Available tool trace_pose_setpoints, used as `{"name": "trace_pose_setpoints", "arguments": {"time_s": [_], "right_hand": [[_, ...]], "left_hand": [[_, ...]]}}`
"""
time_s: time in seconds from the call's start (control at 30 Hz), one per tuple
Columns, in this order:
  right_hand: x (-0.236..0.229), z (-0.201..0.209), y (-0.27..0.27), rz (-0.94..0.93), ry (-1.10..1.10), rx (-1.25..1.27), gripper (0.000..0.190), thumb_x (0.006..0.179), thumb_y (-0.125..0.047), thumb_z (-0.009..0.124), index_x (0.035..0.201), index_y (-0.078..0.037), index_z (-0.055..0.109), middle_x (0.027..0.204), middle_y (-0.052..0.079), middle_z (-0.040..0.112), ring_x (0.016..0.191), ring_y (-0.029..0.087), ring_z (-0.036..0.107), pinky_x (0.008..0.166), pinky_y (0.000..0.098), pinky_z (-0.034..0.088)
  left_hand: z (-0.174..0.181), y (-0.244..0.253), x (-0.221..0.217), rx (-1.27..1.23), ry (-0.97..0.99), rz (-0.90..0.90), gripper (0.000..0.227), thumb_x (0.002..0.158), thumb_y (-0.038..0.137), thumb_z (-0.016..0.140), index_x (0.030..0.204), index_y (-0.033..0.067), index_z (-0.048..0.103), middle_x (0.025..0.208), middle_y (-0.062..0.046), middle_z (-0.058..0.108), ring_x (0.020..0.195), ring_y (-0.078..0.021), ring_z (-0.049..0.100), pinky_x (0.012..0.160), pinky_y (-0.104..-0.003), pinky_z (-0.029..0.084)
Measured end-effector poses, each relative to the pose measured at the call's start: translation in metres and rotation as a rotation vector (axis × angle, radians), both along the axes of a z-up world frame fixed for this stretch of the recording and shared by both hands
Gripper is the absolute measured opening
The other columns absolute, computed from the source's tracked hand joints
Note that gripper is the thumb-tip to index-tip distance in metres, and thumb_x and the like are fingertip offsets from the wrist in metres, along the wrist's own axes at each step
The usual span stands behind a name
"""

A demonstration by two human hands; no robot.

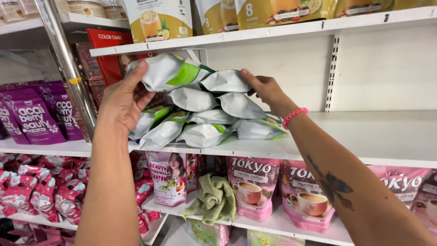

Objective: The person wipes a shelf with a cloth, then picks up multiple green bags of collagen chia coffee mix from a lower area and places them onto the shelf. The person arranges the bags in rows and continues to wipe the shelf surface.

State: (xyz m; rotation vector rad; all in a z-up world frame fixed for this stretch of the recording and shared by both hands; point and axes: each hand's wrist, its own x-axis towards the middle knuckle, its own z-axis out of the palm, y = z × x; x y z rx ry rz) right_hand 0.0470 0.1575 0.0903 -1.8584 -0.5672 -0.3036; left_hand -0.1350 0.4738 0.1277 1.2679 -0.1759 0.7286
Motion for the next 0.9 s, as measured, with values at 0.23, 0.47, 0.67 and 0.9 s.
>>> {"name": "trace_pose_setpoints", "arguments": {"time_s": [0.23,0.47,0.67,0.9], "right_hand": [[0.039,-0.008,0.031,-0.257,-0.257,-0.390,0.081,0.100,-0.078,0.045,0.136,-0.011,0.074,0.128,0.020,0.068,0.132,0.035,0.044,0.113,0.0497,0.030],[-0.030,-0.011,0.009,-0.093,-0.587,0.307,0.070,0.108,-0.051,0.051,0.155,-0.001,0.039,0.132,0.022,0.060,0.119,0.029,0.060,0.107,0.0385,0.049],[-0.063,-0.007,0.007,-0.085,-1.151,0.113,0.061,0.102,-0.022,0.074,0.152,-0.007,0.042,0.143,0.022,0.052,0.124,0.032,0.059,0.105,0.0415,0.051],[-0.032,0.007,0.031,-0.129,-0.895,0.059,0.037,0.101,-0.022,0.071,0.134,-0.006,0.063,0.123,0.018,0.070,0.097,0.036,0.072,0.083,0.0440,0.058]], "left_hand": [[-0.008,-0.025,0.009,-0.012,-0.158,-0.039,0.057,0.076,0.045,0.088,0.115,0.0069,0.073,0.102,-0.002,0.076,0.087,-0.0117,0.072,0.070,-0.026,0.060],[-0.006,-0.082,0.041,0.184,-0.267,0.168,0.060,0.075,0.047,0.087,0.108,-0.0011,0.073,0.094,-0.008,0.076,0.079,-0.0132,0.076,0.065,-0.029,0.067],[0.016,-0.124,0.042,0.300,-0.150,0.495,0.059,0.069,0.054,0.086,0.075,-0.0029,0.071,0.063,-0.010,0.070,0.056,-0.0195,0.070,0.053,-0.036,0.058],[0.014,-0.095,0.075,0.598,0.051,0.841,0.077,0.073,0.077,0.073,0.067,0.0003,0.072,0.070,-0.017,0.071,0.069,-0.0362,0.070,0.068,-0.051,0.054]]}}
